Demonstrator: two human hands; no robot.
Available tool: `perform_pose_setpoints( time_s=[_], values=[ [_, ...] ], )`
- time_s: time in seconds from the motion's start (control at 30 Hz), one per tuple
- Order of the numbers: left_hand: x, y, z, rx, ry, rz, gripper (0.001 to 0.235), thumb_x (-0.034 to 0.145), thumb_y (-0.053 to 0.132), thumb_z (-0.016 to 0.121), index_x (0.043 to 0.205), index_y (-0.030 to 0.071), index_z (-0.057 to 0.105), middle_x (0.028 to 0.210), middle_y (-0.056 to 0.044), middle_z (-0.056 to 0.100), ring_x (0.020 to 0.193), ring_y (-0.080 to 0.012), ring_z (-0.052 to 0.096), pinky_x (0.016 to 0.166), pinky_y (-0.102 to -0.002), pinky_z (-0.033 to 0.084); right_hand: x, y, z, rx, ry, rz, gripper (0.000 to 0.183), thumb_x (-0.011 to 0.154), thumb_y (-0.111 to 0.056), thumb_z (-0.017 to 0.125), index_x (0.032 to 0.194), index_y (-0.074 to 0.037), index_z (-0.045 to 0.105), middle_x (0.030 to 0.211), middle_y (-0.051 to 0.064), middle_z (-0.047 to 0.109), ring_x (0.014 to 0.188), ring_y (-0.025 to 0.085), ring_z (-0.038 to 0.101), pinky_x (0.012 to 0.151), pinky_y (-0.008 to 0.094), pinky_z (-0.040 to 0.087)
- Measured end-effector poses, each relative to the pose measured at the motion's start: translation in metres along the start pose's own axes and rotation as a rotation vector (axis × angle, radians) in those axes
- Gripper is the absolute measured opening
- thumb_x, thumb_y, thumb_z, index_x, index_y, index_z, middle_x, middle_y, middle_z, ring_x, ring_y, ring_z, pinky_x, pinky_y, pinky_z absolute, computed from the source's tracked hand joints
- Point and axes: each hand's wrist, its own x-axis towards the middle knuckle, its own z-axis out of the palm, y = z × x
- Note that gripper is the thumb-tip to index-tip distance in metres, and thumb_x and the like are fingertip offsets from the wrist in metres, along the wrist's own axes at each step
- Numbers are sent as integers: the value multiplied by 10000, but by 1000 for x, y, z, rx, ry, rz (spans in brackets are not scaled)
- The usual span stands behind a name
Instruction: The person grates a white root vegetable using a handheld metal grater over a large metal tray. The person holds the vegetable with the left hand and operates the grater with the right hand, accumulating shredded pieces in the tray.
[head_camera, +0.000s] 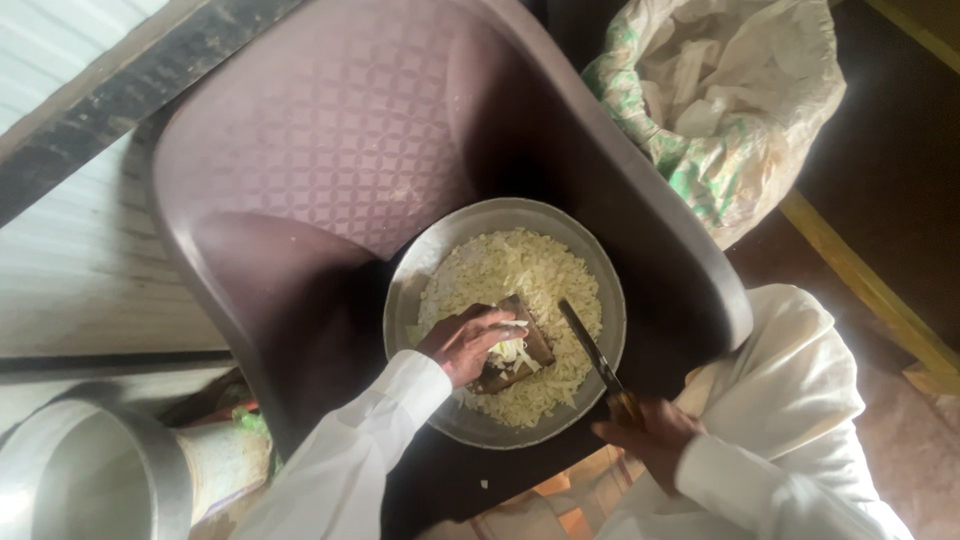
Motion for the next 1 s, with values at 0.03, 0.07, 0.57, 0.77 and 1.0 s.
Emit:
perform_pose_setpoints(
  time_s=[0.03,0.07,0.57,0.77,1.0],
  values=[
    [-1,7,-2,81,-2,-42,905,659,-323,472,1301,282,673,1516,-71,516,1375,-321,509,1124,-371,451,13,-13,6,208,-8,-173,460,799,-436,763,1118,-111,696,1026,52,764,905,178,727,808,362,563],
    [-1,12,-5,164,-3,-82,907,661,-320,473,1298,292,681,1513,-59,525,1359,-316,519,1099,-372,470,18,-23,9,418,-14,-348,529,727,-392,824,1144,-97,688,1132,62,783,968,196,736,833,387,563],
    [-15,89,-23,303,388,-153,579,747,-3,695,1288,199,657,1339,-33,657,1228,-288,621,855,-427,579,66,-102,24,-520,191,-150,459,901,-566,635,1244,-266,692,1063,-9,778,1029,190,730,951,372,525],
    [-11,97,-26,278,233,-304,632,723,35,725,1317,234,643,1363,-50,625,1217,-295,595,872,-435,554,80,-92,6,-263,101,-113,338,898,-437,693,1179,-251,722,916,-30,809,843,93,744,827,306,574],
    [-21,91,-10,285,494,-114,628,740,35,743,1334,198,623,1334,-43,672,1256,-284,609,968,-454,540,109,-107,-21,-80,126,-228,204,924,-280,701,1045,-121,745,821,53,764,713,148,680,685,325,562]
  ],
)
